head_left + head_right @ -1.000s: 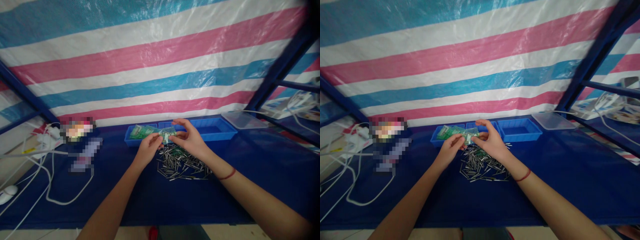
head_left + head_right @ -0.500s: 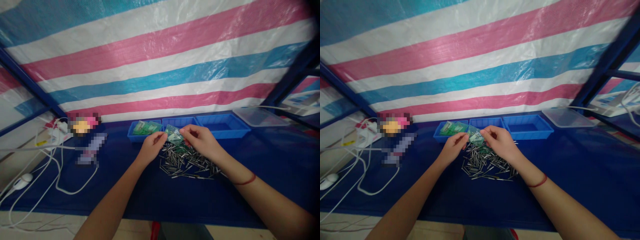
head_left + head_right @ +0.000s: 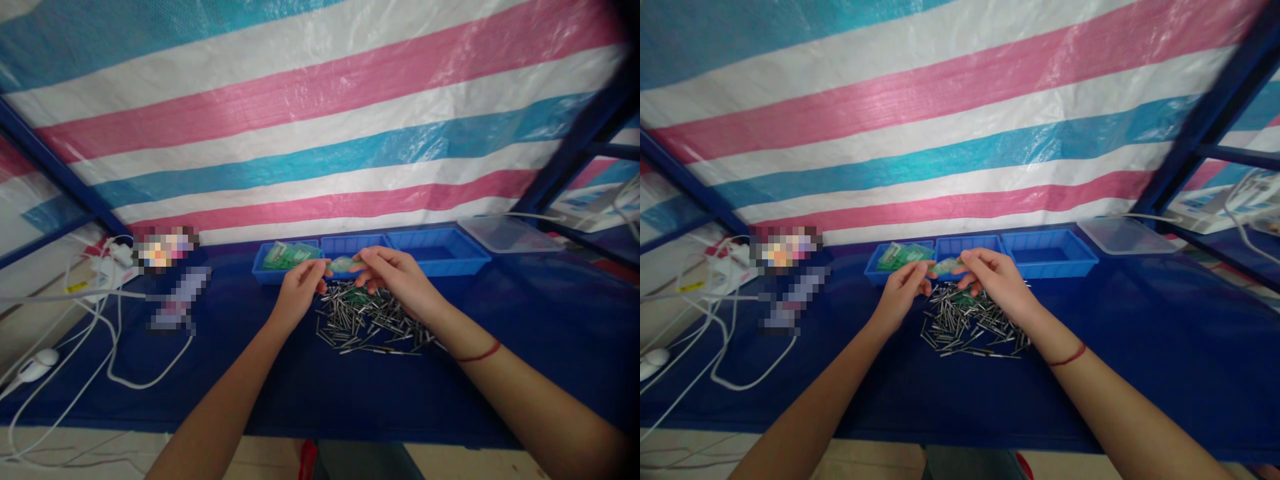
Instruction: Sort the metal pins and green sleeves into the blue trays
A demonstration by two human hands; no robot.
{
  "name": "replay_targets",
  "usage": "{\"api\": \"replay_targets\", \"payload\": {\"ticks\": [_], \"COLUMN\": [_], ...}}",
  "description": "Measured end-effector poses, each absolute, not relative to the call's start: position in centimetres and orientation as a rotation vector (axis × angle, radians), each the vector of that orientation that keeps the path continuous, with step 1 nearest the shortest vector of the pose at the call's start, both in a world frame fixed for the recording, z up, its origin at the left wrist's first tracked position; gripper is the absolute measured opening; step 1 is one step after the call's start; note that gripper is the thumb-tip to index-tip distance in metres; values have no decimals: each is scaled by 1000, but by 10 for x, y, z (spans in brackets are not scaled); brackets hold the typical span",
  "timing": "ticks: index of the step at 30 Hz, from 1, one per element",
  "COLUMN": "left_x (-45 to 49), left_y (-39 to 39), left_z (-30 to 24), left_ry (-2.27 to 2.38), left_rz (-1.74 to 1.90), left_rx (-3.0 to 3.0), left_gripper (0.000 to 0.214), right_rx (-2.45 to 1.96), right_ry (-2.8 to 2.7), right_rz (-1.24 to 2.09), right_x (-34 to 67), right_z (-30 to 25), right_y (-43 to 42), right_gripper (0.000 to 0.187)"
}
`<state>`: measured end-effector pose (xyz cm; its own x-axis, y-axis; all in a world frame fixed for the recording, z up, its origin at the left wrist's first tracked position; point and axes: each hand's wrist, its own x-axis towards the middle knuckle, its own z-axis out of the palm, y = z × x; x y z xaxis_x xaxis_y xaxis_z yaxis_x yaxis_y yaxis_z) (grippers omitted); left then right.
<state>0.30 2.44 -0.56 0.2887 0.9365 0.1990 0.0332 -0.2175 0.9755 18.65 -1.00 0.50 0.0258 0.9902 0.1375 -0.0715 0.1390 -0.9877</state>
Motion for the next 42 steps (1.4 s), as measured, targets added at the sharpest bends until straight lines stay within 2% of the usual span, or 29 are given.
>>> {"api": "replay_targets", "payload": {"ticks": [4, 8, 12, 16, 20, 28, 34, 38, 42], "left_x": [2, 1, 0, -16, -46, -55, -55, -54, -39], "left_y": [26, 28, 30, 44, 70, 74, 72, 74, 58], "left_z": [-7, -12, -13, -2, 5, -5, -9, -10, -1], "left_ry": [922, 937, 991, 1063, 1264, 1654, 1834, 1766, 1433], "left_rz": [1151, 1160, 1168, 1479, 1728, 1474, 1344, 1344, 1417], "left_rx": [1548, 1608, 1732, 1700, 1587, 2009, 2206, 2357, 2631], "left_gripper": [33, 36, 26, 26, 36, 29, 23, 28, 25], "right_rx": [-1054, -1060, -1089, -1079, -1099, -1139, -1347, -1523, -1518], "right_ry": [-1253, -1305, -1357, -1333, -1328, -1308, -1544, -1828, -2045], "right_rz": [1063, 991, 927, 864, 778, 701, 497, 223, 243], "right_x": [186, 185, 184, 188, 196, 208, 215, 218, 222], "right_z": [1, -3, -3, -1, 0, 2, 7, 14, 15], "right_y": [-8, -7, -9, -9, -6, -3, -7, -13, -14], "right_gripper": [29, 32, 37, 42, 38, 34, 14, 13, 15]}}
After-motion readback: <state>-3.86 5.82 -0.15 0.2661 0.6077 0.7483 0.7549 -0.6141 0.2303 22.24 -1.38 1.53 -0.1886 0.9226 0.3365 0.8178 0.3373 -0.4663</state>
